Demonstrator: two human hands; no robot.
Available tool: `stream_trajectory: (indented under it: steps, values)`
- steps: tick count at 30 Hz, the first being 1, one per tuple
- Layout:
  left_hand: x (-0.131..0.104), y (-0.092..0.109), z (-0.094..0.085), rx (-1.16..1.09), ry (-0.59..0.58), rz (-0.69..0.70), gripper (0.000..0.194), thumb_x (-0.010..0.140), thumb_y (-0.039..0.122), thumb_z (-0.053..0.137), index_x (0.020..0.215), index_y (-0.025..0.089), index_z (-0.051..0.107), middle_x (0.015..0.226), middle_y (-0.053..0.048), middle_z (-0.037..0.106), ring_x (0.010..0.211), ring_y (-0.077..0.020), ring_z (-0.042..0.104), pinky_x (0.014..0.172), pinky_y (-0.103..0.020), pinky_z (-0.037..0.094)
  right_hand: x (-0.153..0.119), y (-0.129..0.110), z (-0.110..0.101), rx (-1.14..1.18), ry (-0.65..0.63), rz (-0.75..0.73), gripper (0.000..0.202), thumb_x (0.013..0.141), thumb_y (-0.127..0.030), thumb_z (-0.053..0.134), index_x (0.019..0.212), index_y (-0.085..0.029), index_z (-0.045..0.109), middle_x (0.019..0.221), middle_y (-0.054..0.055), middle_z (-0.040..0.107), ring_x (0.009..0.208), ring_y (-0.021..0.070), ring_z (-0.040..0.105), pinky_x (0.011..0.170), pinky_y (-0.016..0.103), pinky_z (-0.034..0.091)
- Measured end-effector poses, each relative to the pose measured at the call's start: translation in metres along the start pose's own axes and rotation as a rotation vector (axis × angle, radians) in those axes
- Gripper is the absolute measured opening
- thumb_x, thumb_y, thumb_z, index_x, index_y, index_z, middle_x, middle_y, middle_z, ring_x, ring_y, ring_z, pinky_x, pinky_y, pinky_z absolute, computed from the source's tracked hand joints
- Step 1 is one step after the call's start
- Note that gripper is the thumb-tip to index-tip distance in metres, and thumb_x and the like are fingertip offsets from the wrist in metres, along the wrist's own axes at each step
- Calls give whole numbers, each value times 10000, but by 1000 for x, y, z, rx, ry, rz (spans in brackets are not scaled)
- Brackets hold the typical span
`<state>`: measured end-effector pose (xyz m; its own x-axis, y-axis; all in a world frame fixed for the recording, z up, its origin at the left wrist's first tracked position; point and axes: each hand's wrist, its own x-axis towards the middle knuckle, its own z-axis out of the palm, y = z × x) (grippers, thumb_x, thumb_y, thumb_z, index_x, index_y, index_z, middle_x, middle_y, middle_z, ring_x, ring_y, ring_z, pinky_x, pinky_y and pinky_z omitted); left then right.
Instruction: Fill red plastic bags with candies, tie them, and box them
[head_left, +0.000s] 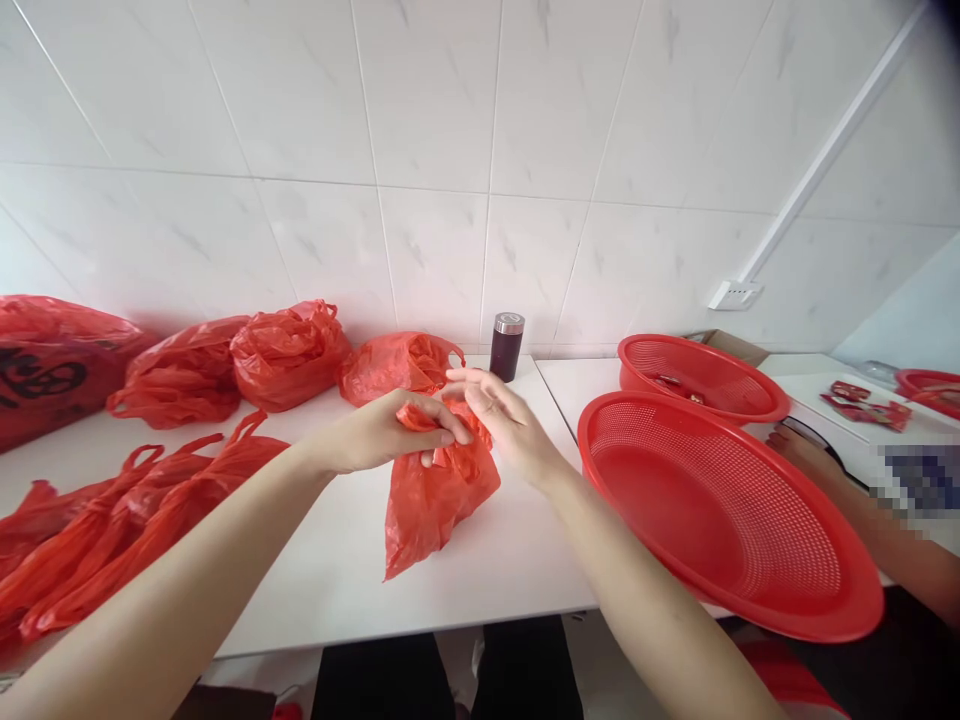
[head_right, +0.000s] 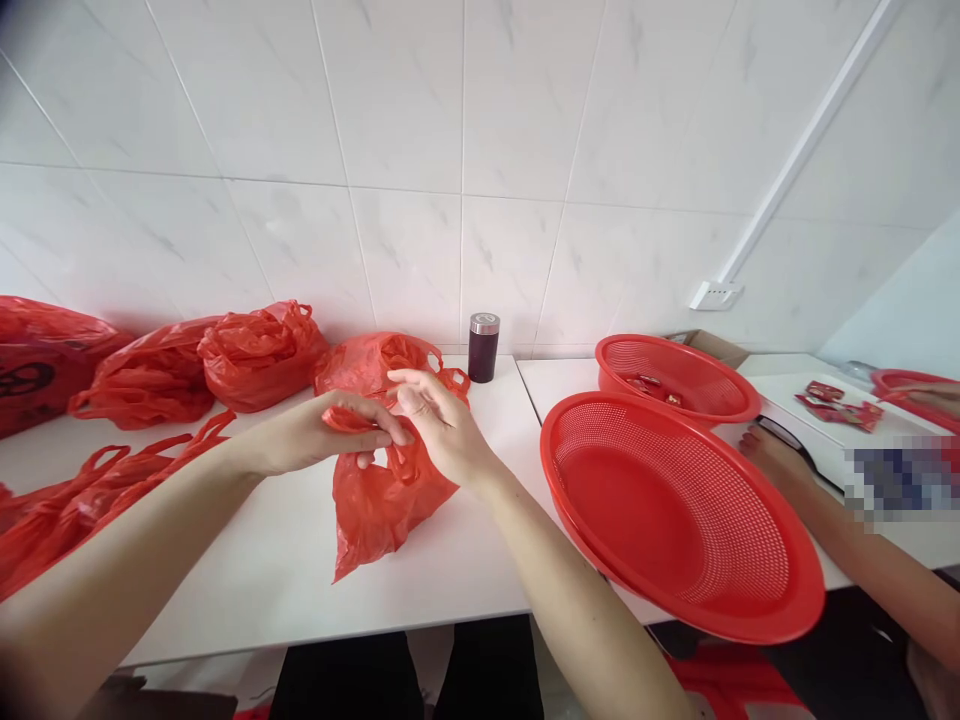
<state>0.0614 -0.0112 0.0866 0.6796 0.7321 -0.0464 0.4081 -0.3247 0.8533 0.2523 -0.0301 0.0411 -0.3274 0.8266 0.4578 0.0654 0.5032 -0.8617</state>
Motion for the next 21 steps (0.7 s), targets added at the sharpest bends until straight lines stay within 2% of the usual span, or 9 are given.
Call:
stream_trajectory:
  steps: [2,5,7,9,11,13,16,18,21]
  values:
    - [4,-4,7,125,60,-3,117,800,173,540,808,189,656,772,0,646,651,-132,594,619,-248,469,5,21,6,79,-30,74,371,984,-477,374,1220,-266,567,1084,29,627,1051,164,575,954,337,442]
    - [11,-20,21,404,369,72,197,676,17,450,673,190,543,651,30,561,587,-117,527,521,-217,382,4,42,16,159,20,88,363,972,-480,400,1150,-253,620,1095,19,633,1088,170,557,1009,333,398]
    - [14,-32,30,526,566,169,232,654,-3,420,718,195,524,729,21,573,605,-115,516,521,-217,368,1,48,21,254,49,122,339,962,-466,431,1177,-272,607,1111,10,628,1135,173,535,1027,337,382]
    - [15,-41,39,537,687,266,255,705,10,412,825,196,539,908,-12,606,726,-127,568,593,-224,420,-2,49,24,354,28,166,324,950,-454,455,1188,-283,593,1075,6,631,1115,173,544,1008,341,396]
    - [15,-46,46,515,730,308,279,772,38,411,943,201,560,1031,-36,611,865,-144,600,685,-237,459,-4,48,24,408,-13,205,287,942,-454,463,1086,-259,618,974,7,631,999,167,580,929,328,439]
    - [12,-50,52,520,704,294,304,828,80,416,1041,216,585,1066,-39,634,903,-153,620,729,-248,473,-5,46,23,361,-9,213,268,934,-458,474,911,-226,608,852,-2,599,849,148,578,812,292,461]
    - [4,-63,58,538,645,203,294,909,206,415,1119,252,615,1108,-34,675,914,-175,650,761,-271,482,-10,45,20,122,113,174,295,919,-467,498,767,-214,508,707,-37,505,673,115,501,657,239,423]
    - [-7,-78,63,515,677,103,294,942,311,390,1077,247,644,1042,-38,707,889,-191,658,752,-282,482,-13,52,15,-3,219,167,315,915,-474,494,739,-215,458,661,-50,476,616,108,472,607,228,403]
    - [-27,-109,76,369,789,-47,387,950,430,349,898,215,666,858,-44,715,694,-175,622,662,-279,474,-19,75,5,21,386,274,320,915,-488,462,740,-222,431,662,-36,549,625,126,545,616,241,448]
